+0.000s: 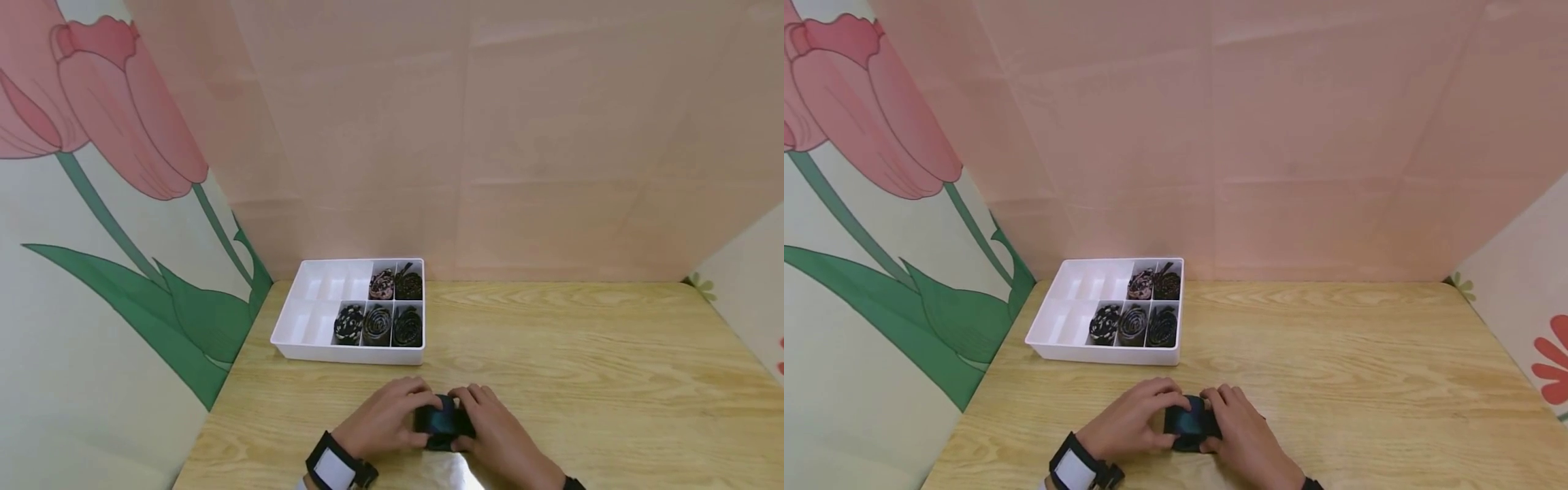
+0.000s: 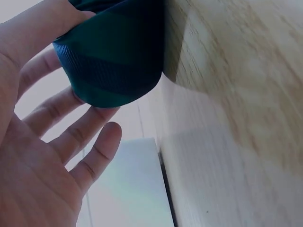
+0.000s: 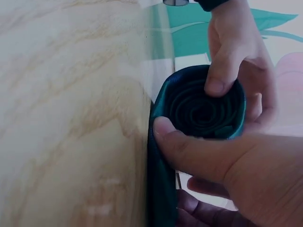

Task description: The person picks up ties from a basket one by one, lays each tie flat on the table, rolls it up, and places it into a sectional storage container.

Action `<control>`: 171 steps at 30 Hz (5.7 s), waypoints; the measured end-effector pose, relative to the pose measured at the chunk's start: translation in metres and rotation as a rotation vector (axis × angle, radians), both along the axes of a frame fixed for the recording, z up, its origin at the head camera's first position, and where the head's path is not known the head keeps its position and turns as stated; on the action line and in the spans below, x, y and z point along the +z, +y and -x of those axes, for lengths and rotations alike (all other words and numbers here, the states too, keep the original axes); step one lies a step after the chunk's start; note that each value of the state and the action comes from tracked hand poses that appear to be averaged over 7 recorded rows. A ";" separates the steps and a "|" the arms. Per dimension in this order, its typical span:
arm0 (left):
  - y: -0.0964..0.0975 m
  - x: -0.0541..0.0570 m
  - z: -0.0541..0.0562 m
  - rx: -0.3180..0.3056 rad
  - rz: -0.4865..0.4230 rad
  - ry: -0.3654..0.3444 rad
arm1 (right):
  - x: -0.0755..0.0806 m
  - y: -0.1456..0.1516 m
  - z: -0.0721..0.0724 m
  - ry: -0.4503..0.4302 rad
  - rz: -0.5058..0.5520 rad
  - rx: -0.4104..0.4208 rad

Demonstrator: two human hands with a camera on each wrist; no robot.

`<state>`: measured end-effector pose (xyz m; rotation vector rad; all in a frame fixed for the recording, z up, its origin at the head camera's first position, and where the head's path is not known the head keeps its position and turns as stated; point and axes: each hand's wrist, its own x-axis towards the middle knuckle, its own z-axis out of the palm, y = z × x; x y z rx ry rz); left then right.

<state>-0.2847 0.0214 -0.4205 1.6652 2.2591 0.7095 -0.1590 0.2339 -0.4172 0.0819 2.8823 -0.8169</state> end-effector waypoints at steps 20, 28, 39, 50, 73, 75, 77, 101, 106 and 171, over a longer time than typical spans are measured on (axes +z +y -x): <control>0.010 -0.002 -0.007 -0.018 -0.001 0.040 | -0.001 0.000 -0.005 -0.033 -0.020 -0.054; 0.013 -0.003 -0.013 -0.014 0.000 0.036 | 0.002 0.001 -0.004 -0.069 0.047 -0.044; 0.014 -0.005 -0.015 -0.016 0.067 0.023 | 0.003 0.001 -0.005 -0.145 0.082 -0.046; 0.014 -0.016 -0.017 0.228 0.173 -0.396 | -0.003 0.008 -0.013 -0.209 0.114 -0.079; 0.030 -0.013 -0.010 0.299 -0.217 -0.653 | 0.003 0.011 -0.004 0.086 0.148 0.039; 0.030 -0.015 -0.009 0.292 -0.228 -0.619 | 0.002 0.014 -0.001 0.137 0.132 0.026; 0.029 -0.018 -0.008 0.281 -0.245 -0.597 | -0.001 0.017 0.002 0.208 0.091 0.004; 0.023 -0.024 -0.006 0.298 -0.123 -0.361 | -0.021 0.011 0.017 0.329 0.174 0.018; 0.021 -0.022 0.001 0.330 -0.227 -0.394 | -0.017 0.015 0.027 0.322 0.330 0.087; 0.026 -0.019 0.194 1.116 -0.194 -0.223 | -0.015 -0.003 0.127 -0.066 0.613 -0.255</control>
